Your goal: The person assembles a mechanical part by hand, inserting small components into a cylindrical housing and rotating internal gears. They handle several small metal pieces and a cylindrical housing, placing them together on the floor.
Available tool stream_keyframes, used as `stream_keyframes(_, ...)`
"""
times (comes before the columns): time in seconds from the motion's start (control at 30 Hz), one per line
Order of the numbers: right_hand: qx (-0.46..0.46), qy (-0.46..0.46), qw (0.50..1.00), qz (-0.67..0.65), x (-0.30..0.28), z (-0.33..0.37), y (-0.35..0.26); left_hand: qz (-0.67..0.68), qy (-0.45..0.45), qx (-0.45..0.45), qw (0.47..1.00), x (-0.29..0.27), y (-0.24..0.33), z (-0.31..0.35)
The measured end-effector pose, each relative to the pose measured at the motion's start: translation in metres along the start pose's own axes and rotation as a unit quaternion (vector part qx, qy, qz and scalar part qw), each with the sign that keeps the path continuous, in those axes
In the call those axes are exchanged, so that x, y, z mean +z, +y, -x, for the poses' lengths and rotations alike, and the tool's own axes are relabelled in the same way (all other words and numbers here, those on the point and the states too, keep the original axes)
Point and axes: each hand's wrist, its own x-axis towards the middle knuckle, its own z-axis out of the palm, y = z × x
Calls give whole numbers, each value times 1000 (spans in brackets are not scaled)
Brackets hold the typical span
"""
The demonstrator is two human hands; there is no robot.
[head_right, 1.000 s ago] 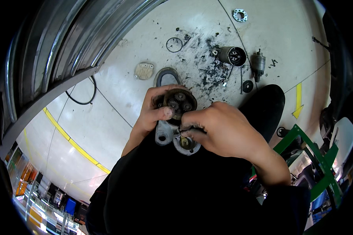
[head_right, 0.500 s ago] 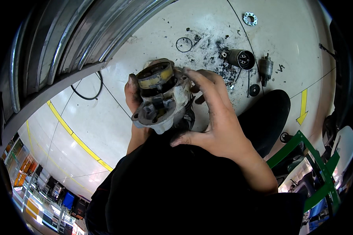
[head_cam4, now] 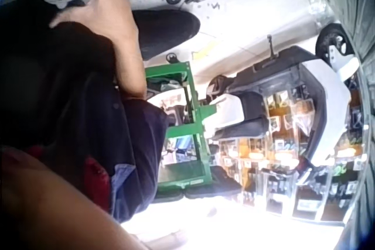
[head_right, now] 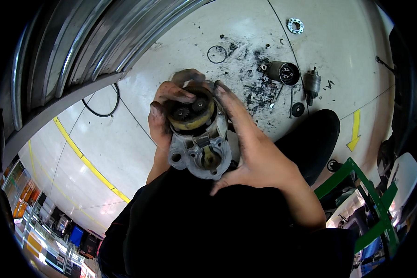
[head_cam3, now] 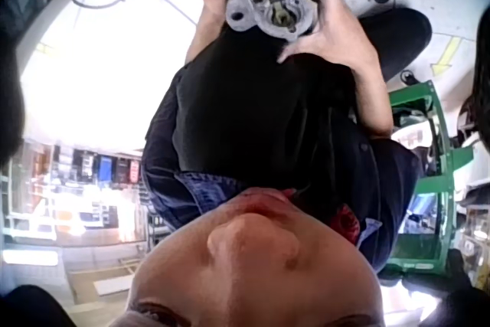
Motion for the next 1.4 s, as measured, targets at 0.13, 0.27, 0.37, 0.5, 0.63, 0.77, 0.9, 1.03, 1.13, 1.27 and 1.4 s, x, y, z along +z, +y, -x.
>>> stream_keyframes(0.13,17,104,992,-74,25,-5,4,-77,-5,80,994,6,3,-5)
stream_keyframes(0.27,30,105,994,-13,28,-8,6,-100,-44,115,987,4,6,-5)
stream_keyframes(0.37,-24,100,994,-24,27,-6,5,-62,-32,152,986,13,8,-4)
stream_keyframes(0.5,-99,115,988,-13,25,-1,16,-111,-72,220,966,11,11,-9)
stream_keyframes(0.63,-53,152,983,-86,34,12,22,-160,-138,170,963,8,20,-14)
stream_keyframes(0.77,20,177,969,-169,43,18,17,-162,-160,175,958,4,20,-20)
stream_keyframes(0.9,-67,136,981,-120,35,10,23,-181,-182,162,953,2,18,-20)
stream_keyframes(1.03,-94,124,985,-72,25,7,18,-181,-177,152,955,6,19,-19)
stream_keyframes(1.13,-101,121,985,-65,23,6,17,-167,-171,140,961,6,18,-17)
stream_keyframes(1.27,-77,139,980,-123,28,5,15,-117,-139,116,977,12,18,-14)
stream_keyframes(1.4,25,158,969,-191,31,5,5,-62,-96,104,988,13,15,-10)
